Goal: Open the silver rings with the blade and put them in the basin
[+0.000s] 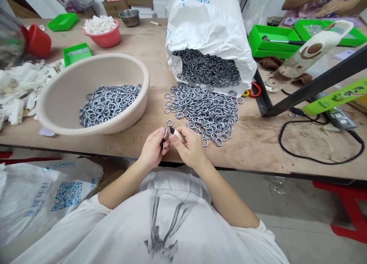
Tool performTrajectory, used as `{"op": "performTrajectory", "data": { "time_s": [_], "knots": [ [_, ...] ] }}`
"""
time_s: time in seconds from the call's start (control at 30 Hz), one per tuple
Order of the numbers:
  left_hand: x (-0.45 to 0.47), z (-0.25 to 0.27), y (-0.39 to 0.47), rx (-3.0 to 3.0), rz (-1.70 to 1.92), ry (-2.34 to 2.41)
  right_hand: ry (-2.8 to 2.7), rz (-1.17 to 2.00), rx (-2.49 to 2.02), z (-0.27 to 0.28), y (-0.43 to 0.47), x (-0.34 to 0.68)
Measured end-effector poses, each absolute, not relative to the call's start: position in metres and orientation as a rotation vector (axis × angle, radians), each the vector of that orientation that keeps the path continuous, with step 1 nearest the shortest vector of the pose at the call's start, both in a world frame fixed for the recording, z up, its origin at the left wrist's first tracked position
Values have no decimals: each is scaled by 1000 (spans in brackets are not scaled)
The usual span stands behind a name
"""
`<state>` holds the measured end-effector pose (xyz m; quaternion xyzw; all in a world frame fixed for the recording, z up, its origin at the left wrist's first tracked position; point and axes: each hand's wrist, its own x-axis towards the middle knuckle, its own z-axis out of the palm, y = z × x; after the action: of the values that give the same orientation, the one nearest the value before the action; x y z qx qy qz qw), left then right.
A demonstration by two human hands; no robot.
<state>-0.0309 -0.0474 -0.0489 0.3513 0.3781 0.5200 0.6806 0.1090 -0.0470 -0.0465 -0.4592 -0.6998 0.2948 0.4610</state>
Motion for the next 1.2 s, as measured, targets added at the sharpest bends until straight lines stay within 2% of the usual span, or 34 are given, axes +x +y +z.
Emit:
{"op": "performTrajectory", "data": {
  "time_s": [0.17, 0.4, 0.57, 0.83, 0.97, 1.03, 1.2],
  "knots": [
    [-31, -47, -48, 743, 1185, 864, -1957, 537, -1117, -37, -54, 114],
    [-34, -43, -53, 666, 1096, 785, -2005, 582, -1197, -38, -54, 112],
    [-44, -43, -64, 780, 927, 673, -1851, 609, -1457, -44, -23, 118],
    [-71, -45, -48, 703, 1168, 907, -2341, 338, -1772, -36, 24, 85],
    [-80, -47, -41, 567, 1191, 981, -2327, 328, -1776, -39, 28, 83],
    [-78, -47, -39, 526, 1177, 1004, -2245, 438, -1710, -40, 24, 89],
    [-56, -50, -40, 727, 1144, 1023, -1772, 1119, -1254, -35, -2, 98]
  ]
}}
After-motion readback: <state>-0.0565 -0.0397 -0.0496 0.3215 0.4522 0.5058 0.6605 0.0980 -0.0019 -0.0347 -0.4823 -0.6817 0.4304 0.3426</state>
